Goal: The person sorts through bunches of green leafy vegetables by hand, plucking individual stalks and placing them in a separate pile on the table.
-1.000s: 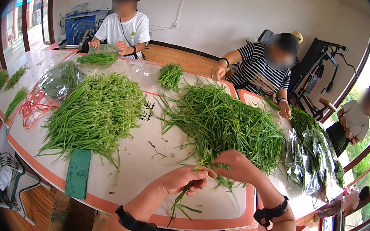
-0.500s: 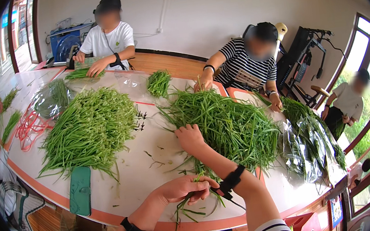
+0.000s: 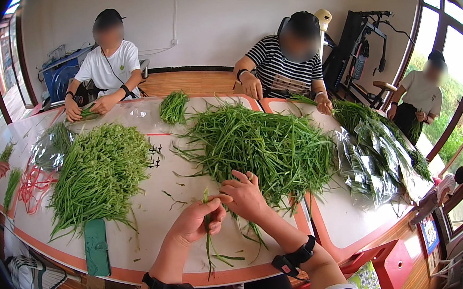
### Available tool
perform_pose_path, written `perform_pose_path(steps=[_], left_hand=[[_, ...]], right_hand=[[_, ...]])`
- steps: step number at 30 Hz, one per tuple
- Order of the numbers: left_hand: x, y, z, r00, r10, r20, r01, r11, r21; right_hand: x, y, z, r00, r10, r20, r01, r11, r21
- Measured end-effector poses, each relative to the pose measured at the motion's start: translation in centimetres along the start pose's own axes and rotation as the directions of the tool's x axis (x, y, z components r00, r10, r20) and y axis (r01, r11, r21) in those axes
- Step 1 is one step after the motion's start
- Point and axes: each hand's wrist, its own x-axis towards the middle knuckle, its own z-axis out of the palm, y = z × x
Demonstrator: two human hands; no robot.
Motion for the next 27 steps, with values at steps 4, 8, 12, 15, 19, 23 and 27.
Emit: perform_pose_path(steps=[4, 8, 12, 15, 19, 23, 27], left_hand=[[0.1, 1.1, -0.3, 0.998, 0.057, -0.025, -0.059, 0.993, -0.103], [1.3, 1.3, -1.2, 0.947, 0.144, -0.288, -0.205, 0.959, -0.195], [1.6, 0.5, -1.0, 0.928, 0.1, -0.359, -0.165, 0.974, -0.155], [1.4, -0.1, -0.7, 0.94, 0.084, -0.329, -0.106, 0.993, -0.051], [1.3, -0.3, -0.8, 0.941, 0.069, -0.332, -0.075, 0.997, -0.006], [1.7, -0.4, -0.8, 0.955, 0.059, -0.291, -0.048, 0.998, 0.044], [2.0, -0.4, -1.3, 0.951, 0.043, -0.306, -0.036, 0.999, 0.026]], right_hand=[[0.3, 0.0, -2.7, 0.973, 0.061, -0.222, -0.021, 0.984, 0.178], [-0.8, 4.4, -4.5, 0.89, 0.365, -0.274, -0.317, 0.926, 0.205], [-2.6, 8.8, -6.6, 0.715, 0.658, -0.236, -0.627, 0.753, 0.2], [-1.6, 7.6, -6.1, 0.749, 0.589, -0.303, -0.484, 0.799, 0.356], [1.8, 3.6, -4.8, 0.898, 0.378, -0.225, -0.252, 0.861, 0.442], [7.2, 2.2, -1.0, 0.978, 0.061, -0.2, -0.035, 0.991, 0.131], [10.4, 3.0, 5.1, 0.991, -0.06, -0.122, 0.02, 0.951, -0.309]])
